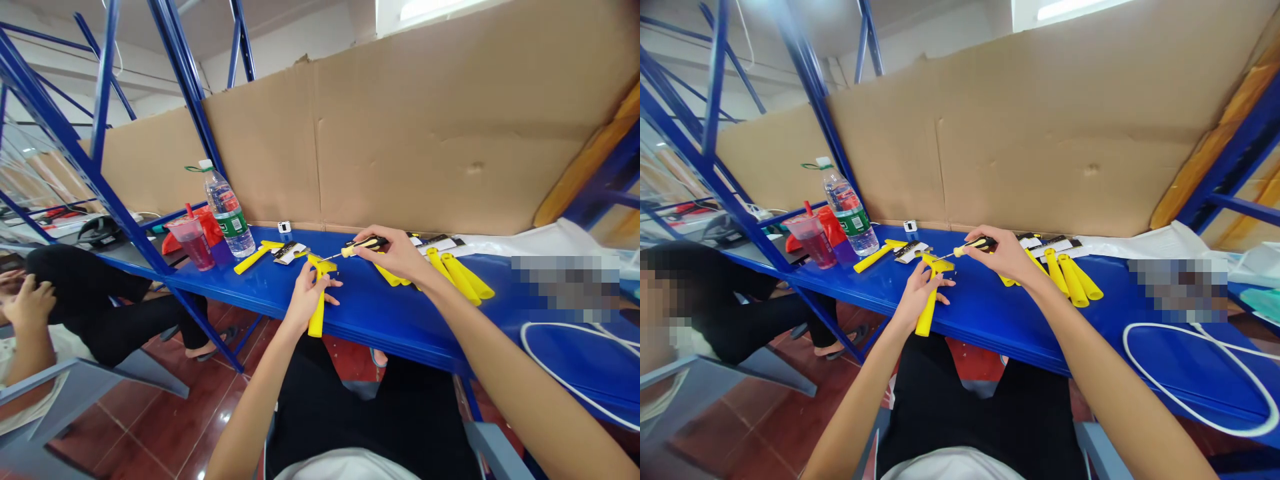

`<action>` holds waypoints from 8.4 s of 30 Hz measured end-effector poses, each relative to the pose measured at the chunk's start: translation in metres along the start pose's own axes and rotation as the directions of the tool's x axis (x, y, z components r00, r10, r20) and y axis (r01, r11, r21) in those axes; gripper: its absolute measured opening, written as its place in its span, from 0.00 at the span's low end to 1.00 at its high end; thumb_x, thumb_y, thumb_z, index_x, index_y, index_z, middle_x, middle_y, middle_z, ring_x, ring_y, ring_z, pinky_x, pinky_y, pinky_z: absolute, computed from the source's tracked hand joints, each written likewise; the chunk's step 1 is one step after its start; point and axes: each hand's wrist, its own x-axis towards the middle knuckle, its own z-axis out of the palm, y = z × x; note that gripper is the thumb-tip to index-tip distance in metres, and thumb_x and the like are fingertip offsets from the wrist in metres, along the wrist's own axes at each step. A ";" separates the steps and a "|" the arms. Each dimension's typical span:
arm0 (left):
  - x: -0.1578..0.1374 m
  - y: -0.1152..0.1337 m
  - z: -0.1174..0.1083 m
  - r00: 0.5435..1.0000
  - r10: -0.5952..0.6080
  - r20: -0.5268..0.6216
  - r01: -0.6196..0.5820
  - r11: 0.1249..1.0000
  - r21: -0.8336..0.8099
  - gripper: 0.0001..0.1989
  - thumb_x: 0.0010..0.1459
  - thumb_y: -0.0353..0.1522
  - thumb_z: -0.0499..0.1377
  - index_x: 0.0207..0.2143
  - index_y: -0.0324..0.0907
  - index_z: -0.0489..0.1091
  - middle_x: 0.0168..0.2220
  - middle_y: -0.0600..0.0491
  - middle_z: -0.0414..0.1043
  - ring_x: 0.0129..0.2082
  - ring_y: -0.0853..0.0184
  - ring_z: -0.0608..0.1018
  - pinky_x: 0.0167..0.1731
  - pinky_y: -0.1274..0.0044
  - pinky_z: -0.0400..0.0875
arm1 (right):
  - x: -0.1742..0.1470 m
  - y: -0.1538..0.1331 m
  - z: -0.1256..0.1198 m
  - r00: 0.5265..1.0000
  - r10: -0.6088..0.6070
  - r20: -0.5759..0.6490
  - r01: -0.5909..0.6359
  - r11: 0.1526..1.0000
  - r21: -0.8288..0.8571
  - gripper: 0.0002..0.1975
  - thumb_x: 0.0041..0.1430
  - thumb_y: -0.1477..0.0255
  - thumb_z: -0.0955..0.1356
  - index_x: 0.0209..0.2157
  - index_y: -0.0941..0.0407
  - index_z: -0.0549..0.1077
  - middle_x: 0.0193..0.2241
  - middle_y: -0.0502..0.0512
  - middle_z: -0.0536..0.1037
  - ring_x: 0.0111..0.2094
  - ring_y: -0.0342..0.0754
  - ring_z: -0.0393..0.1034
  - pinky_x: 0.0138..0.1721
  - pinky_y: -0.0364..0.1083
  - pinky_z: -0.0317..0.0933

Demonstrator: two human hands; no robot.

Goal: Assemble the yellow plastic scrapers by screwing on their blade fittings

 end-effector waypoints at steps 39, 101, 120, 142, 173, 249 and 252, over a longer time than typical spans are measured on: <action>0.002 0.001 -0.002 0.999 -0.027 0.034 0.027 0.999 0.027 0.27 0.59 0.41 0.74 0.55 0.43 0.68 0.52 0.42 0.78 0.41 0.55 0.88 0.20 0.77 0.77 | 0.000 -0.001 0.003 0.995 0.026 -0.095 -0.028 0.999 -0.016 0.16 0.67 0.54 0.76 0.47 0.50 0.80 0.42 0.58 0.87 0.38 0.55 0.80 0.36 0.52 0.71; 0.000 0.003 -0.001 0.999 -0.025 0.034 0.025 1.000 -0.006 0.30 0.57 0.43 0.77 0.55 0.43 0.69 0.53 0.43 0.79 0.43 0.53 0.89 0.19 0.79 0.73 | 0.002 -0.006 0.008 0.985 0.078 -0.152 -0.056 0.987 0.148 0.20 0.60 0.53 0.82 0.40 0.51 0.78 0.32 0.53 0.84 0.30 0.50 0.81 0.34 0.50 0.74; 0.000 0.001 0.001 0.999 -0.037 0.021 0.037 0.999 -0.010 0.33 0.58 0.42 0.78 0.55 0.44 0.64 0.53 0.43 0.78 0.41 0.54 0.89 0.20 0.78 0.77 | 0.002 0.000 0.014 0.985 0.087 -0.151 -0.058 0.981 0.187 0.22 0.61 0.53 0.80 0.46 0.50 0.74 0.44 0.54 0.86 0.24 0.46 0.78 0.27 0.49 0.72; 0.000 0.001 0.000 0.999 -0.041 0.036 0.041 0.999 -0.006 0.34 0.57 0.44 0.78 0.56 0.44 0.64 0.56 0.40 0.78 0.43 0.53 0.89 0.22 0.77 0.78 | 0.000 -0.006 0.012 0.991 0.125 -0.048 -0.102 0.936 0.336 0.34 0.56 0.52 0.83 0.55 0.47 0.67 0.48 0.56 0.89 0.28 0.49 0.81 0.32 0.52 0.80; 0.000 0.002 -0.001 1.000 -0.018 -0.024 0.016 0.997 -0.075 0.31 0.59 0.42 0.78 0.55 0.44 0.65 0.56 0.40 0.78 0.51 0.47 0.89 0.26 0.77 0.80 | 0.001 -0.003 0.014 0.983 0.093 -0.157 -0.059 0.977 0.207 0.19 0.61 0.51 0.82 0.41 0.50 0.82 0.42 0.56 0.86 0.38 0.57 0.88 0.44 0.57 0.83; 0.010 0.011 -0.055 0.953 0.227 0.200 -0.205 -0.001 0.979 0.19 0.75 0.29 0.62 0.61 0.56 0.85 0.66 0.51 0.81 0.60 0.54 0.87 0.59 0.67 0.82 | -0.005 0.012 0.027 0.992 -0.020 -0.126 0.022 1.000 0.007 0.12 0.60 0.64 0.76 0.43 0.50 0.75 0.37 0.53 0.87 0.35 0.55 0.84 0.46 0.57 0.74; 0.010 0.011 -0.055 0.955 0.216 0.202 -0.206 -0.004 0.979 0.19 0.75 0.29 0.62 0.61 0.56 0.85 0.67 0.51 0.80 0.61 0.55 0.87 0.59 0.67 0.82 | -0.006 0.010 0.027 0.987 -0.127 -0.099 0.122 0.991 -0.058 0.12 0.60 0.66 0.75 0.44 0.50 0.75 0.38 0.53 0.87 0.42 0.57 0.84 0.52 0.57 0.72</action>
